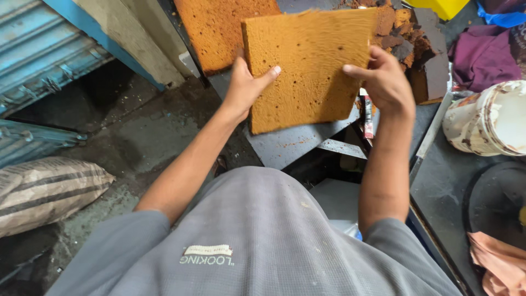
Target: The person trims the crusts off a rectangular baked cake using a long serrated knife on a metal table. The person repeatedly flips the cake to trim all sides and removes the crust pieces, stacking the trimmed cake layers.
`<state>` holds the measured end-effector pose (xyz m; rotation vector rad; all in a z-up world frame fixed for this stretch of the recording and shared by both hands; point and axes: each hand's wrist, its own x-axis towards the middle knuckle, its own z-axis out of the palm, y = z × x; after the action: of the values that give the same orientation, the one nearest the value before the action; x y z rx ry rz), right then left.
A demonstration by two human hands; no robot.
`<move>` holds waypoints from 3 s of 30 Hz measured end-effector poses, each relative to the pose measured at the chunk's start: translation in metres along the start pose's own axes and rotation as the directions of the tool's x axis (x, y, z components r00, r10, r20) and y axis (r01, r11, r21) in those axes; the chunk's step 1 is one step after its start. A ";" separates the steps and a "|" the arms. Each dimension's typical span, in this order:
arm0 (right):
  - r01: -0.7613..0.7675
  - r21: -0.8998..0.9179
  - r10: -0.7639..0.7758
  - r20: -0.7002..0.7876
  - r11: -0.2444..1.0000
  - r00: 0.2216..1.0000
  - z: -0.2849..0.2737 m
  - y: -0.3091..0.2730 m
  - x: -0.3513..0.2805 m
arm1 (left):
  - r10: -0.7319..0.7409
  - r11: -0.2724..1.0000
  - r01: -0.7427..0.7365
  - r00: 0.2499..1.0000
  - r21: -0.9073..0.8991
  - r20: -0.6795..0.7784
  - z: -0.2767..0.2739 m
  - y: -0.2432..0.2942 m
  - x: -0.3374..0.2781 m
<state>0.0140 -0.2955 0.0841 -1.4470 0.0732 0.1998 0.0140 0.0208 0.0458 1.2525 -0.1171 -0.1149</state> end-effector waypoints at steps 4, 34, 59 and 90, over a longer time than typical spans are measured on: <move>0.226 0.112 -0.240 0.130 0.968 0.962 -0.003 -0.012 -0.025 | 0.089 0.926 -0.140 0.983 0.350 0.159 -0.020 0.044 -0.004; 0.493 0.023 -0.475 0.307 0.870 0.825 0.012 -0.030 -0.055 | 0.149 0.853 -0.392 0.816 0.346 0.558 -0.005 0.112 -0.034; 0.100 -0.147 -0.088 0.083 0.984 0.993 0.012 0.008 0.048 | -0.057 0.877 -0.051 0.976 0.478 0.208 -0.051 0.058 0.017; 0.017 -0.720 -0.337 -0.304 0.694 0.891 0.006 0.035 0.011 | 0.010 0.057 -0.077 0.997 0.995 0.077 -0.072 0.027 0.026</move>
<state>0.0182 -0.2849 0.0483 -2.2473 0.2197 -0.2982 0.0510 0.0933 0.0499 2.7500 -0.3212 0.0243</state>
